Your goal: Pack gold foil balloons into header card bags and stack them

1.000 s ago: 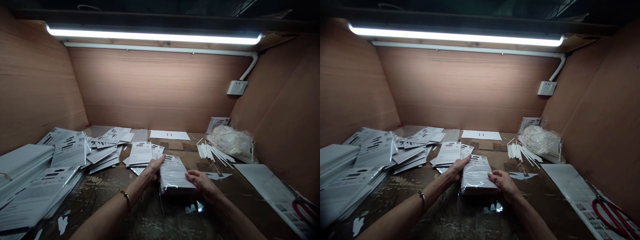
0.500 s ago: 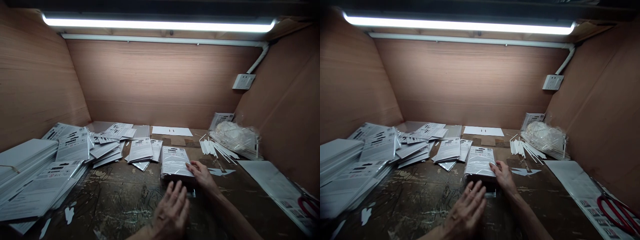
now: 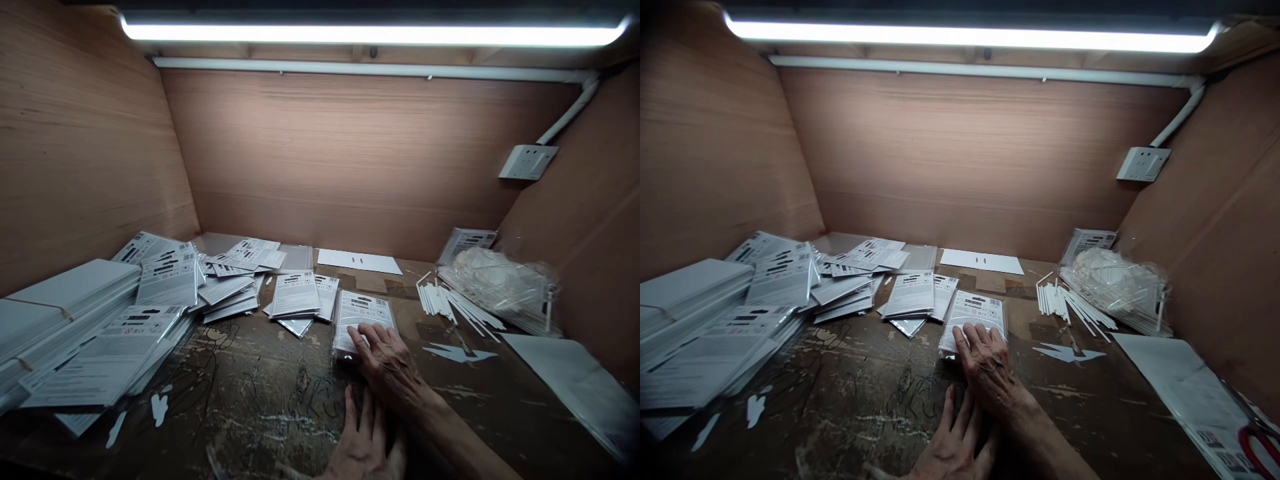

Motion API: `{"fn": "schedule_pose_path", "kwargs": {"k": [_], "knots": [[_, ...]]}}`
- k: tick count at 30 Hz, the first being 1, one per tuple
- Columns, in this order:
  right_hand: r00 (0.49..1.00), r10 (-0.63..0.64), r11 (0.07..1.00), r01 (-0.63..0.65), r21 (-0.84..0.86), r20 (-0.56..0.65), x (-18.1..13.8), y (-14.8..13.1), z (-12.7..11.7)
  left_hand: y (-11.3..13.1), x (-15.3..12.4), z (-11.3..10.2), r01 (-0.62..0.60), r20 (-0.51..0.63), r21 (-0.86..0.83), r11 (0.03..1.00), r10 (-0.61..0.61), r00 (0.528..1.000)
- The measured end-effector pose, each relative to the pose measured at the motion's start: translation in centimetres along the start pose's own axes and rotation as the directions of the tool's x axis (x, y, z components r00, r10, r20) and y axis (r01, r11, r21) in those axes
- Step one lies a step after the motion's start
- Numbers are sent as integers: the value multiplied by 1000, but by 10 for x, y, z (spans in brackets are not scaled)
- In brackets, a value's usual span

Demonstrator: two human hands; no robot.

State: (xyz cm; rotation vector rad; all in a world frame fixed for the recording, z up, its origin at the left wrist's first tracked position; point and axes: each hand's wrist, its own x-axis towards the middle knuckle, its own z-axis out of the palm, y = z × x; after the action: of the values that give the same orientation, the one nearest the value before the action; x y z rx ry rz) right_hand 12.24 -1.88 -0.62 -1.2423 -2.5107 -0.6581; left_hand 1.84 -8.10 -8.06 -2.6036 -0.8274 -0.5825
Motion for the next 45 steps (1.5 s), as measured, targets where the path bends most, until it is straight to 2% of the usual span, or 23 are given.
{"fn": "schedule_pose_path", "kwargs": {"k": [3,6,9,13,16,19,23,26,33,37,41,45], "knots": [[996,81,996,-80,-32,27,10,4,7,7,-5,8,11,-91,93,996,-2,996],[986,159,987,-158,-31,54,16,6,10,8,-6,7,-14,-100,112,994,25,995],[988,136,991,-136,-13,78,16,6,6,7,-1,2,-18,-43,60,998,20,999],[992,68,992,-79,95,109,7,8,-7,3,15,-8,86,34,-73,994,-83,996],[996,60,979,-72,193,64,0,12,-12,-2,22,-14,174,124,-145,974,-157,980],[996,84,984,-88,156,32,-4,13,-7,-6,20,-13,214,246,-216,953,-159,956],[993,115,993,-115,4,-17,2,12,7,-6,11,-7,114,186,-209,971,-75,980],[992,126,992,-126,-28,-20,8,12,14,-7,10,-10,88,184,-200,976,-51,982],[995,59,993,-51,-108,78,-8,16,0,-7,14,-17,129,227,-283,950,-65,972],[983,175,968,-160,-194,60,-17,16,-2,-6,12,-15,70,163,-300,951,-21,986],[945,322,926,-303,-226,51,-10,14,5,-9,13,-18,35,172,-285,958,15,985],[938,338,931,-323,-168,73,-6,16,4,-10,14,-21,31,173,-280,960,19,985]]}}
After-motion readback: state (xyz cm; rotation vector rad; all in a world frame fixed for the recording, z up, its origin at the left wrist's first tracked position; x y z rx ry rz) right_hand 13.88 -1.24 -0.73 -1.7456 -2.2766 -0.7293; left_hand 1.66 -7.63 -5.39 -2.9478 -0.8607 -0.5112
